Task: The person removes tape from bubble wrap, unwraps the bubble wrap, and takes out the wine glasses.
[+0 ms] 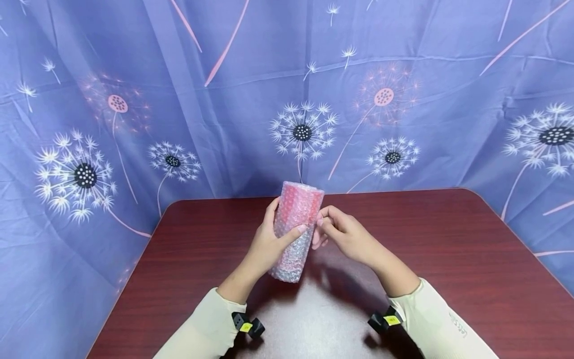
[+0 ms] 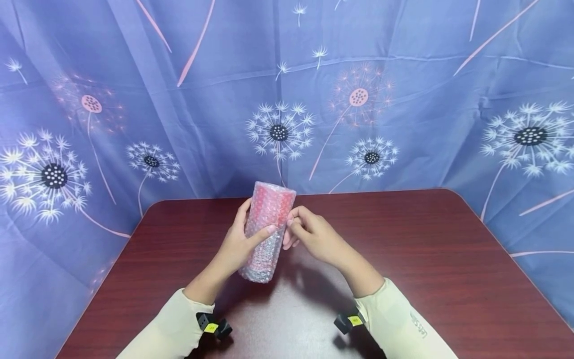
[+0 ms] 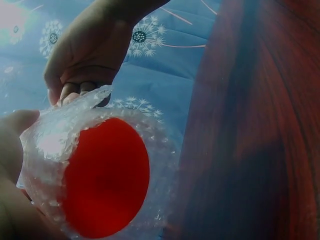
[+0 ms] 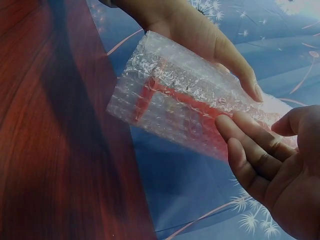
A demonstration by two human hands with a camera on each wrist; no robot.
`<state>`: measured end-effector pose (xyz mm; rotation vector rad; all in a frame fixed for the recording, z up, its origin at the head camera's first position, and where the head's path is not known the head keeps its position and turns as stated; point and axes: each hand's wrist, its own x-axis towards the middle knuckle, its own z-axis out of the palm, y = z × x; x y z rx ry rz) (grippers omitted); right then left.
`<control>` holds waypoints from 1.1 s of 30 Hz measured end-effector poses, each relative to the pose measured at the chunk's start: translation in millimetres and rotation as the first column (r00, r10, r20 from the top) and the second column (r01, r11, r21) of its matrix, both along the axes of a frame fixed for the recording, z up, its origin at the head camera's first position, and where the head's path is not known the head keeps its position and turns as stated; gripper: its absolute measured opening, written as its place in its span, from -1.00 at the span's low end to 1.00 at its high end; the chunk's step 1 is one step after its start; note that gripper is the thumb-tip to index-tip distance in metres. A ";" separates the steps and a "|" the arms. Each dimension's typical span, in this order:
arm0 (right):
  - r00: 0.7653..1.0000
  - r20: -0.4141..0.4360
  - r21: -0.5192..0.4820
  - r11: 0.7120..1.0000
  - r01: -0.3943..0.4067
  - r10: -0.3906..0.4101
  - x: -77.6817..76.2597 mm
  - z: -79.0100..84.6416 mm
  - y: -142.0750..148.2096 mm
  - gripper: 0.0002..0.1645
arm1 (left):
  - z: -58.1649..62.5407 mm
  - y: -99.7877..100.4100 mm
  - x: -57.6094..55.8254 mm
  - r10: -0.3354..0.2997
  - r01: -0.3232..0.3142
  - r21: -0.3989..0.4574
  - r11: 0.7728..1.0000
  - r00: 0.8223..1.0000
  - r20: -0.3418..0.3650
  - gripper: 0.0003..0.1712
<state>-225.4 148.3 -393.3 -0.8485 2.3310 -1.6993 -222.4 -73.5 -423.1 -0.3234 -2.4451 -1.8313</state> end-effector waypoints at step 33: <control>0.999 0.022 0.005 1.000 -0.025 0.025 4.6 -2.1 -6.5 -0.77 | 4.8 -1.7 -0.5 0.082 -0.083 -0.015 0.996 0.995 -0.064 0.07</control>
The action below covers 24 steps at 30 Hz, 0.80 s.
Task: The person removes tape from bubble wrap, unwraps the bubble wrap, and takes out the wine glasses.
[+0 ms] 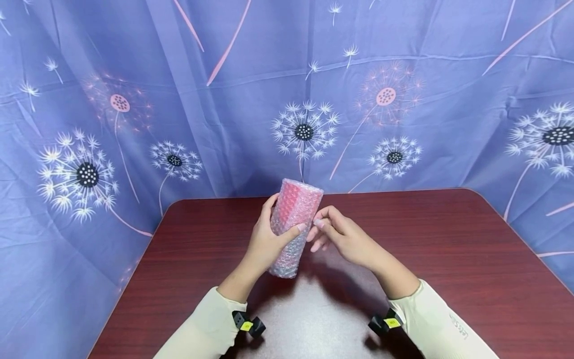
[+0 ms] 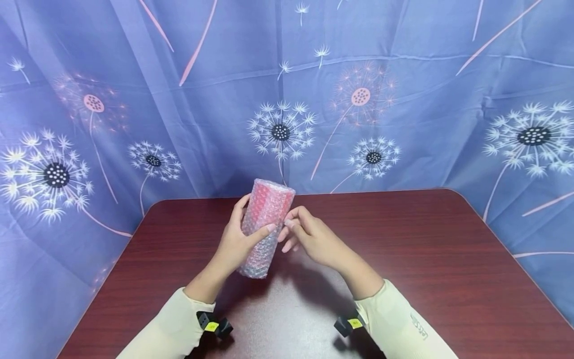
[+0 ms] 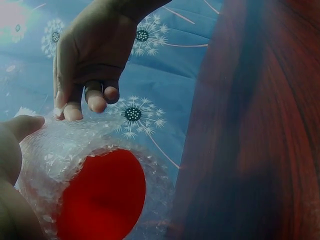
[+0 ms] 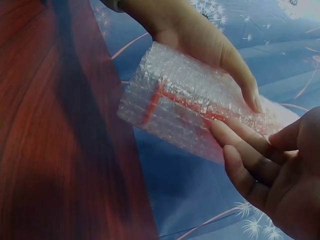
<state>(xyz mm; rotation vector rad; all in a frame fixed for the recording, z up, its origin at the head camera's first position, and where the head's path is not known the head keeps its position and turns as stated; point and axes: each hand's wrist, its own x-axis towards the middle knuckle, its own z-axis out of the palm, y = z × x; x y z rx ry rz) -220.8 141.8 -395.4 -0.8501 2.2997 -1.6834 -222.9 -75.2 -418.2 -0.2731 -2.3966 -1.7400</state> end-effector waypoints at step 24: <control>0.999 0.000 -0.046 0.998 0.044 -0.044 4.8 1.6 -6.6 -0.85 | 0.4 2.0 1.7 0.035 -0.035 -0.015 0.999 0.999 -0.013 0.05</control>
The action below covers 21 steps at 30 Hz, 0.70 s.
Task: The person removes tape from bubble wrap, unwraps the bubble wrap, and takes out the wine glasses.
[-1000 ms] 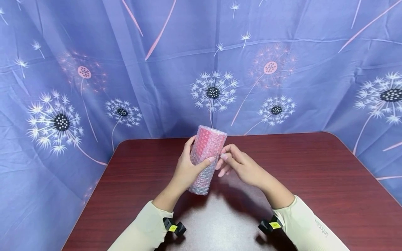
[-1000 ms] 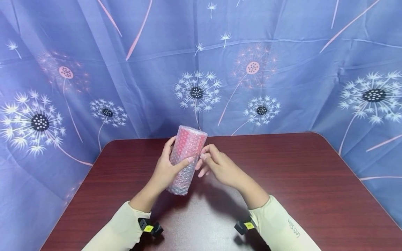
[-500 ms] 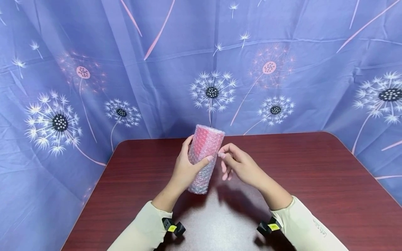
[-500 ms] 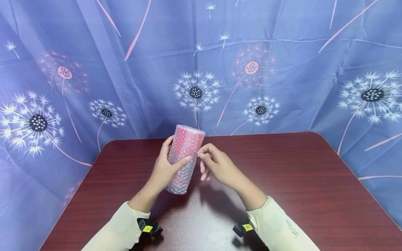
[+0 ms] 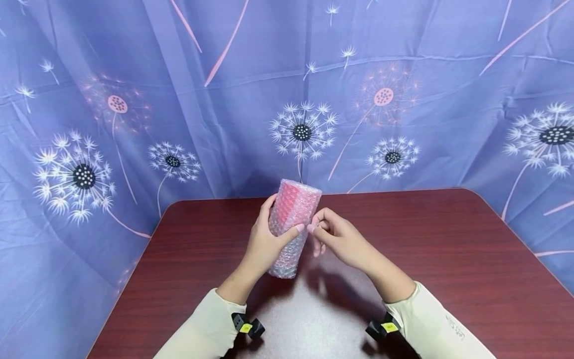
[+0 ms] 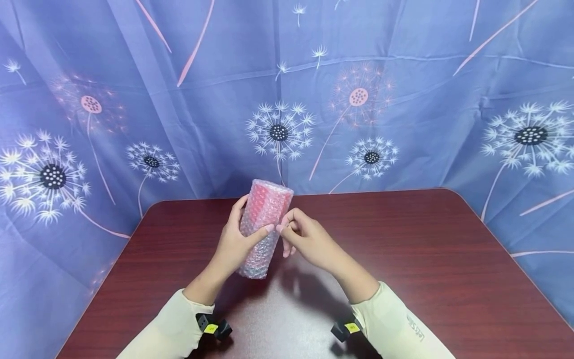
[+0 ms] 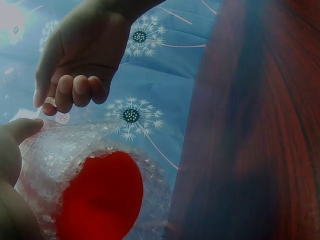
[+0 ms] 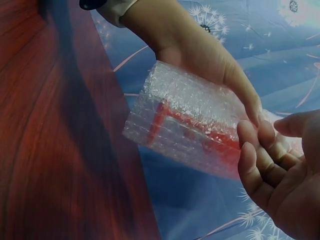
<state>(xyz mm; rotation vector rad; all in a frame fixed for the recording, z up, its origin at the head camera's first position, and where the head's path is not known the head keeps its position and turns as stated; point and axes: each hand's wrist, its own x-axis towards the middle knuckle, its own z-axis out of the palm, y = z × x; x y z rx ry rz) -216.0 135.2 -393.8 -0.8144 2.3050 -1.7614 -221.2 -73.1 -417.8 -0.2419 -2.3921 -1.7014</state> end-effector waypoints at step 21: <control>0.997 0.067 -0.064 0.997 -0.038 0.042 -3.5 -4.0 -2.1 -0.80 | -4.1 0.9 -1.9 -0.040 0.040 -0.001 0.999 0.999 0.030 0.07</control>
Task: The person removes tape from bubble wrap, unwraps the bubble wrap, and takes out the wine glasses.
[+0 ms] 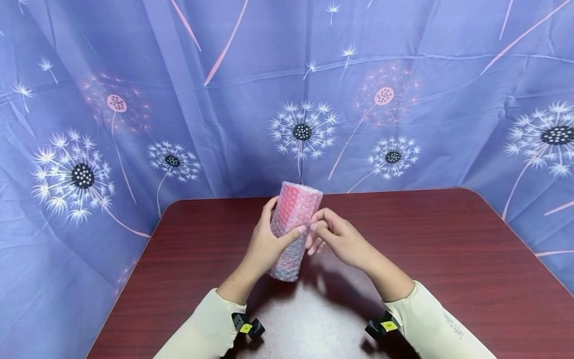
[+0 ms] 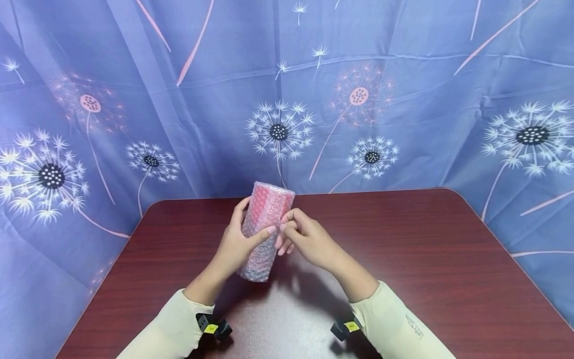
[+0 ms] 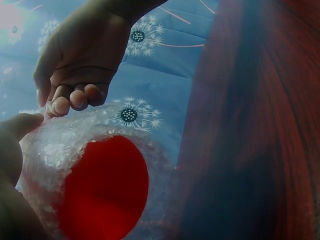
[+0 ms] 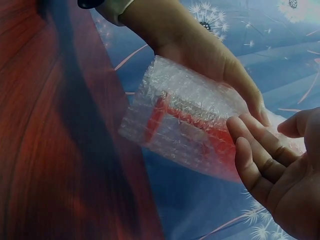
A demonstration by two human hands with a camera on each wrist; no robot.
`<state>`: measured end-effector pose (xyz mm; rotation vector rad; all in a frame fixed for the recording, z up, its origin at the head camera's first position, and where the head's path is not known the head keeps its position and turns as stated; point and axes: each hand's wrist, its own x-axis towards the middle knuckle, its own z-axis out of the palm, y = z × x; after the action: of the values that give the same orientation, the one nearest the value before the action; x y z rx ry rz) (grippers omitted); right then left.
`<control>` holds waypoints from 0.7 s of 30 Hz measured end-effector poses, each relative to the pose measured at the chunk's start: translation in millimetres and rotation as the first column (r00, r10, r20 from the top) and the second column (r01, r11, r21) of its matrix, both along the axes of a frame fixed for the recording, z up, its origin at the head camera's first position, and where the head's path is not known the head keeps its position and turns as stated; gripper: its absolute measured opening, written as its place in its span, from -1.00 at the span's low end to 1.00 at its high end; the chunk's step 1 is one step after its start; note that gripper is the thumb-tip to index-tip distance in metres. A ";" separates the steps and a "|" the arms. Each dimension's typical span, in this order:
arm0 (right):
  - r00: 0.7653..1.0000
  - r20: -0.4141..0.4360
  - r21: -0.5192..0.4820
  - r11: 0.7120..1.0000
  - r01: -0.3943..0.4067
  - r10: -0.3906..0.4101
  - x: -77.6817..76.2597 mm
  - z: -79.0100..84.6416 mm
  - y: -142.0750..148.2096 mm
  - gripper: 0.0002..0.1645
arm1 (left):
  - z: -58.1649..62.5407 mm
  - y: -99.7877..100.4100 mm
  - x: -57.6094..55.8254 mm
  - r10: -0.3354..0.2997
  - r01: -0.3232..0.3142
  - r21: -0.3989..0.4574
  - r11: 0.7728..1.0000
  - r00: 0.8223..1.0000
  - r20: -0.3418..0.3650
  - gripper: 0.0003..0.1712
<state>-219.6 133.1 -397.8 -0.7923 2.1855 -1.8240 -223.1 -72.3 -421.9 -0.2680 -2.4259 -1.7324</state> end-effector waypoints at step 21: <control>0.997 0.034 0.034 0.997 -0.072 0.070 4.7 2.7 0.7 -0.78 | -1.7 -0.8 0.2 0.007 -0.007 -0.015 1.000 0.999 0.033 0.15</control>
<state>-214.8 133.8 -395.1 -0.8162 2.1345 -1.7482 -222.9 -73.1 -423.6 -0.2342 -2.4604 -1.7297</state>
